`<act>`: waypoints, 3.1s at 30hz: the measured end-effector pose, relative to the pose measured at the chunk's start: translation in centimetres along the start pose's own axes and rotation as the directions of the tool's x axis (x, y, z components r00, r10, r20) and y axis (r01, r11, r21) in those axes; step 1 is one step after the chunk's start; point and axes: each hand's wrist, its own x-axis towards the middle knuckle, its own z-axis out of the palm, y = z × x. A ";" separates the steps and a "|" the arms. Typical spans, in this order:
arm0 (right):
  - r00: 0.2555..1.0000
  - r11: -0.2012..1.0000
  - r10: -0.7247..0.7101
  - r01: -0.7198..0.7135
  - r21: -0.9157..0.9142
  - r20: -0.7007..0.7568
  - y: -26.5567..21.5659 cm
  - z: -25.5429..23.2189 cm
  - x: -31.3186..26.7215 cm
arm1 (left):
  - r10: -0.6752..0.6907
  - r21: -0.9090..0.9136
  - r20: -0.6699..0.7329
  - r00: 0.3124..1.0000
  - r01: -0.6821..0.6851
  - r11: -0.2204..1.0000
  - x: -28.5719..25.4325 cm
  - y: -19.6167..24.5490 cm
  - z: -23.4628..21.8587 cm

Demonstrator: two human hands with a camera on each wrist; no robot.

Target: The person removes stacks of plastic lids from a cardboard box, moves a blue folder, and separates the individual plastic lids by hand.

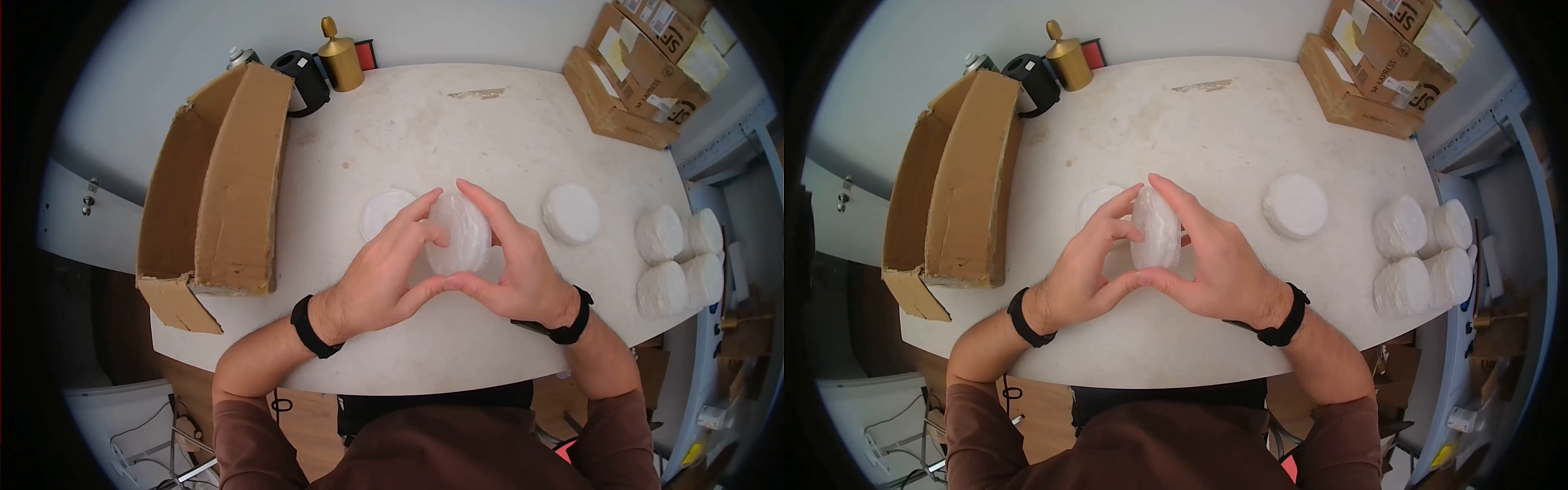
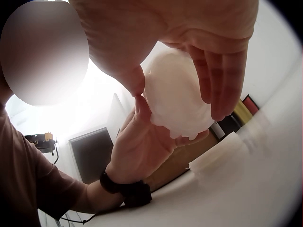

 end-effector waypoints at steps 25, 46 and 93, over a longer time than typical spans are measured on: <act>0.998 0.997 0.056 -0.055 -0.051 0.034 -0.7 0.2 0.1 | -0.035 -0.044 0.065 0.997 0.038 0.998 0.4 0.3 -1.0; 0.995 0.996 -0.053 0.059 -0.067 0.086 -0.3 0.3 0.1 | 0.013 -0.005 0.062 0.998 -0.012 1.000 0.2 0.5 -0.3; 0.998 0.992 0.012 -0.004 -0.129 0.064 -0.5 0.2 0.2 | 0.039 0.055 0.077 0.996 -0.043 0.998 0.5 0.5 -0.4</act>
